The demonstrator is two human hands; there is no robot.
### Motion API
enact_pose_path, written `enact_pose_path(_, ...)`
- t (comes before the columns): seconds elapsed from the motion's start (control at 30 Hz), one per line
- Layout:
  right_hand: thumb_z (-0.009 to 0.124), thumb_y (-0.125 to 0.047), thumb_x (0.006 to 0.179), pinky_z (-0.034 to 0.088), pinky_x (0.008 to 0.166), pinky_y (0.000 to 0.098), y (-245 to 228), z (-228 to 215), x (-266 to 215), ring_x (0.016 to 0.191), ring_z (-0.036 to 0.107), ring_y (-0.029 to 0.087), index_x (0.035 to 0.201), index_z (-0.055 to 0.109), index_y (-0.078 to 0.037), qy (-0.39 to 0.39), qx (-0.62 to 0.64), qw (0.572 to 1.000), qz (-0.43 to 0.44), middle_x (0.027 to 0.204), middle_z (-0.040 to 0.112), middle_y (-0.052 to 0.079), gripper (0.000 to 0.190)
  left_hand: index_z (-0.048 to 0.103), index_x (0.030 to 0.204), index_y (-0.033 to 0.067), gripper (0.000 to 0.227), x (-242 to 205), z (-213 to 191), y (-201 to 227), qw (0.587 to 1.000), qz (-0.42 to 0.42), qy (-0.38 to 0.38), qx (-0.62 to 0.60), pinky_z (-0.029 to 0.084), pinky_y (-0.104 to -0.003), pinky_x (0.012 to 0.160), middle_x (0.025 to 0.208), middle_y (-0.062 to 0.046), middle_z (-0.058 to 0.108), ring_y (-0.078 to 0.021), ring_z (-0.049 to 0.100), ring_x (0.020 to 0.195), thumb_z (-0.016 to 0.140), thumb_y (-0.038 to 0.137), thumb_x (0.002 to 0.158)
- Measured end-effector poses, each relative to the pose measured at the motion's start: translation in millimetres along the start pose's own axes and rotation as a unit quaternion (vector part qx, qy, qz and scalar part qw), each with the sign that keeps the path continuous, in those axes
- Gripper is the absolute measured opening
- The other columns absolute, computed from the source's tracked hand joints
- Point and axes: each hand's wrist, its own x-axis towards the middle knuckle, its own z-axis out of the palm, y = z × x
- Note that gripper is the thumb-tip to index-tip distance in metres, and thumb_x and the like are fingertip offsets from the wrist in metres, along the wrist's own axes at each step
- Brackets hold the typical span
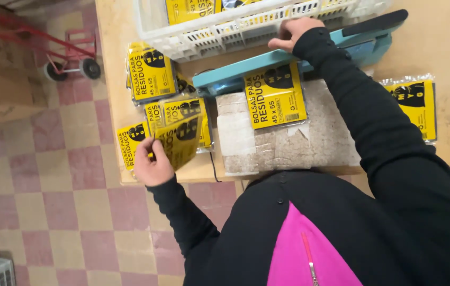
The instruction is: The person repeatedly picks up yellow plastic bags from a white basket, places each on a heat-sealing machine, closes the lid to seal the package, and sets the sealed bag aside. The process is repeated for many identical items throughout the clip.
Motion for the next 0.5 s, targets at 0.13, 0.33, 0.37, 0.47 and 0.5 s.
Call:
enact_pose_path(0.13, 0.077, -0.048, 0.097, 0.054, 0.07, 0.0361, -21, -36, -33, 0.076, 0.067, 0.024, 0.096, 0.073, -0.008, 0.081, 0.251, 0.964, -0.029, 0.088, 0.073, 0.007, 0.04, 0.07, 0.109, -0.0004, 0.015, -20, -13, 13, 0.999, -0.03, 0.005, -0.011, 0.052, -0.025, 0.067, 0.091, -0.007, 0.071, -0.0101, 0.063, 0.077, 0.07, 0.011, 0.1)
enact_pose_path(0.33, 0.076, -0.061, 0.081, 0.053, 0.064, 0.0398, -43, -13, -119, 0.071, 0.067, 0.027, 0.09, 0.075, -0.008, 0.083, 0.105, 0.991, -0.001, 0.082, 0.073, 0.007, 0.055, 0.07, 0.108, 0.0002, 0.013, -41, -21, 32, 0.999, -0.032, 0.04, 0.003, 0.049, -0.026, 0.062, 0.091, -0.006, 0.072, -0.0098, 0.062, 0.075, 0.071, 0.01, 0.099)
enact_pose_path(0.37, 0.076, -0.061, 0.081, 0.053, 0.064, 0.0398, -48, -13, -115, 0.071, 0.067, 0.027, 0.09, 0.075, -0.008, 0.083, 0.103, 0.991, 0.0, 0.082, 0.073, 0.007, 0.055, 0.07, 0.108, 0.0002, 0.013, -42, -21, 39, 0.999, -0.032, 0.039, 0.001, 0.049, -0.026, 0.062, 0.091, -0.006, 0.072, -0.0098, 0.062, 0.075, 0.071, 0.01, 0.099)
enact_pose_path(0.47, 0.077, -0.072, 0.072, 0.054, 0.073, 0.0461, -49, 8, -113, 0.086, 0.068, 0.033, 0.096, 0.077, -0.008, 0.037, -0.109, 0.985, 0.126, 0.091, 0.072, 0.013, 0.069, 0.07, 0.109, 0.0007, 0.012, -46, -15, 59, 1.0, 0.014, 0.008, 0.006, 0.049, -0.026, 0.065, 0.096, -0.006, 0.072, -0.0107, 0.064, 0.079, 0.071, 0.008, 0.099)
enact_pose_path(0.5, 0.079, -0.063, 0.074, 0.052, 0.078, 0.0506, -40, 30, -113, 0.089, 0.067, 0.035, 0.101, 0.075, -0.012, 0.015, -0.032, 0.987, 0.156, 0.093, 0.074, 0.012, 0.058, 0.07, 0.108, 0.0005, 0.011, -48, -10, 64, 0.999, 0.03, -0.004, 0.013, 0.05, -0.026, 0.066, 0.096, -0.007, 0.072, -0.0117, 0.064, 0.079, 0.071, 0.007, 0.1)
